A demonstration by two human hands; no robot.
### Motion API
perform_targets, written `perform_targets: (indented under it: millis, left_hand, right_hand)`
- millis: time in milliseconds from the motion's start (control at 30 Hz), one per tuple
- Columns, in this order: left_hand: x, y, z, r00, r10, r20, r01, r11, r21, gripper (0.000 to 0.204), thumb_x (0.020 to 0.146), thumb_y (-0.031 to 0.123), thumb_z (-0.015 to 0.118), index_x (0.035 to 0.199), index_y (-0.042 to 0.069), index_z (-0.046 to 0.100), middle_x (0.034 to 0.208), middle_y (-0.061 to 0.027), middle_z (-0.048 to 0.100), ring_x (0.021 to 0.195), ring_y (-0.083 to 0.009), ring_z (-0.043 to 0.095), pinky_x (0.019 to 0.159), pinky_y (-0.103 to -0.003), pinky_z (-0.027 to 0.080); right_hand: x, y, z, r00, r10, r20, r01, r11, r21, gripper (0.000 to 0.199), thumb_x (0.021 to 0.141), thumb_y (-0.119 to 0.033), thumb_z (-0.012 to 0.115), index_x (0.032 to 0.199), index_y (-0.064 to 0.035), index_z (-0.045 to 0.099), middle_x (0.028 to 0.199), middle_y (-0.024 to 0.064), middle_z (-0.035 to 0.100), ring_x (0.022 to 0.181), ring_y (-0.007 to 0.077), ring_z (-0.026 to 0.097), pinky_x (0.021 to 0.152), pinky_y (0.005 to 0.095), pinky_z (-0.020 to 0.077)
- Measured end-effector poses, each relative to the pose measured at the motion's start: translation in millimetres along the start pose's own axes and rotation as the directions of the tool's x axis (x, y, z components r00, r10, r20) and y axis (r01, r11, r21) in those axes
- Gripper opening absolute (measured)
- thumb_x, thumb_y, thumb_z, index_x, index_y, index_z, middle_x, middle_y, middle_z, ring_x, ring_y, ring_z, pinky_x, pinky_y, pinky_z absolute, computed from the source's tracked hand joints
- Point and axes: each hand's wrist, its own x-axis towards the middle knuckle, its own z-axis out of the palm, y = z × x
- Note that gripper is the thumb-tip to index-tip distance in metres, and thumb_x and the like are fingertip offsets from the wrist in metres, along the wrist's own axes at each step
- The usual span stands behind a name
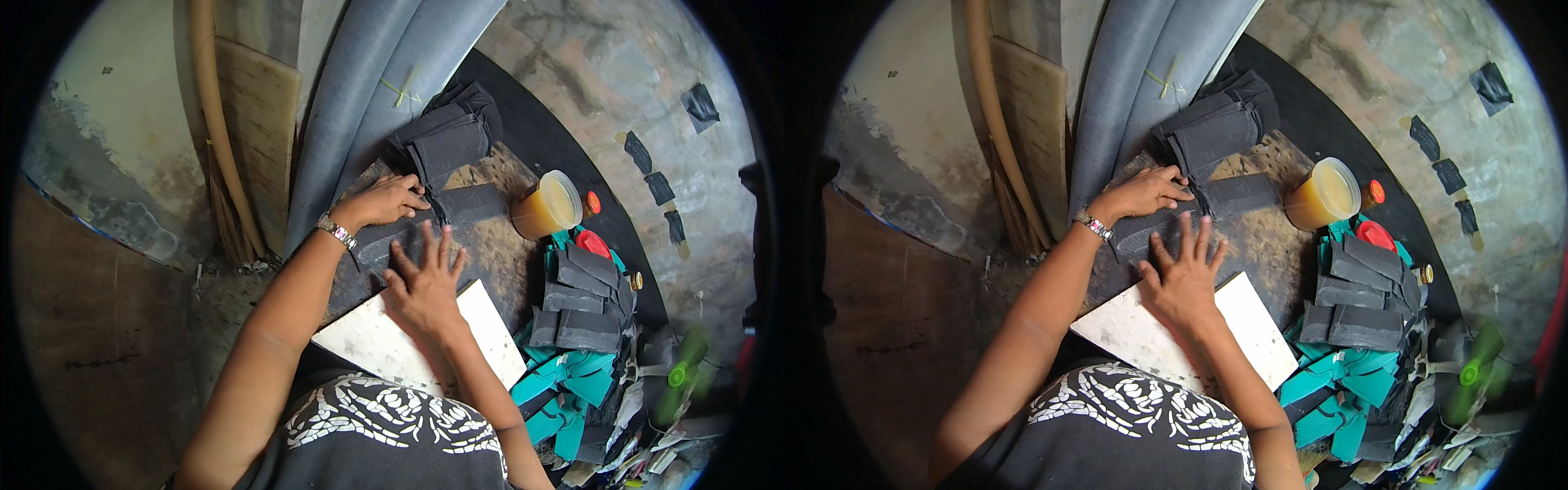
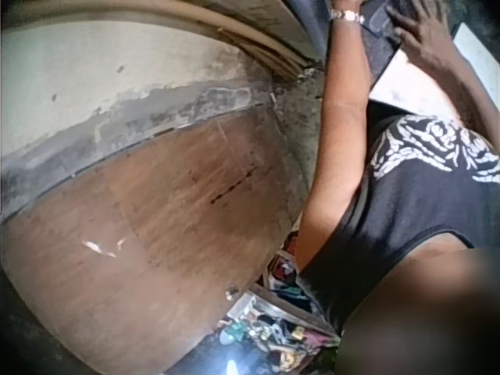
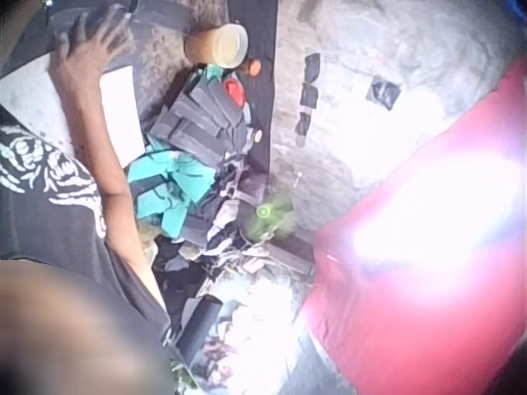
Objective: The person repeatedly picks up small black foam pieces, applies a liquid from a container to one surface, and presses the pieces together to form bonded pairs. The person handles the foam pieces one at a time, stacking completed pairs on the table.
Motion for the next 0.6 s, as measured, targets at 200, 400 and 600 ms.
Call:
perform_targets:
  millis: [200, 400, 600]
  left_hand:
    - [-1.0, 2.6, -1.2, 1.0, 0.028, -0.013, -0.027, 0.996, 0.085, 0.031, 0.087, 0.014, 0.068, 0.117, 0.02, 0.073, 0.121, -0.0065, 0.059, 0.12, -0.0243, 0.052, 0.103, -0.039, 0.038]
    - [-0.6, 5.0, -1.8, 1.0, -0.002, 0.003, 0.002, 1.0, 0.009, 0.031, 0.088, 0.015, 0.067, 0.118, 0.02, 0.072, 0.121, -0.0069, 0.059, 0.121, -0.0242, 0.052, 0.103, -0.039, 0.036]
    - [-1.7, 6.7, -4.4, 1.0, 0.02, 0.006, -0.02, 1.0, 0.023, 0.033, 0.089, 0.014, 0.066, 0.121, 0.021, 0.071, 0.121, -0.0078, 0.058, 0.118, -0.0257, 0.052, 0.102, -0.041, 0.036]
  right_hand:
    - [-5.1, 3.8, 13.4, 0.991, -0.128, 0.025, 0.124, 0.984, 0.13, 0.051, 0.1, -0.047, 0.042, 0.14, -0.0196, 0.056, 0.161, 0.0223, 0.015, 0.15, 0.0437, 0.001, 0.112, 0.0699, -0.0018]
    - [-0.1, 2.8, 16.1, 0.991, 0.104, -0.087, -0.111, 0.991, -0.076, 0.051, 0.098, -0.047, 0.045, 0.138, -0.0173, 0.058, 0.159, 0.0228, 0.022, 0.149, 0.0441, 0.007, 0.113, 0.069, -0.0002]
    - [-5.7, -1.6, 25.4, 0.987, -0.117, -0.113, 0.136, 0.973, 0.187, 0.045, 0.097, -0.039, 0.049, 0.127, -0.0101, 0.064, 0.154, 0.0229, 0.029, 0.147, 0.043, 0.015, 0.113, 0.0677, 0.0063]
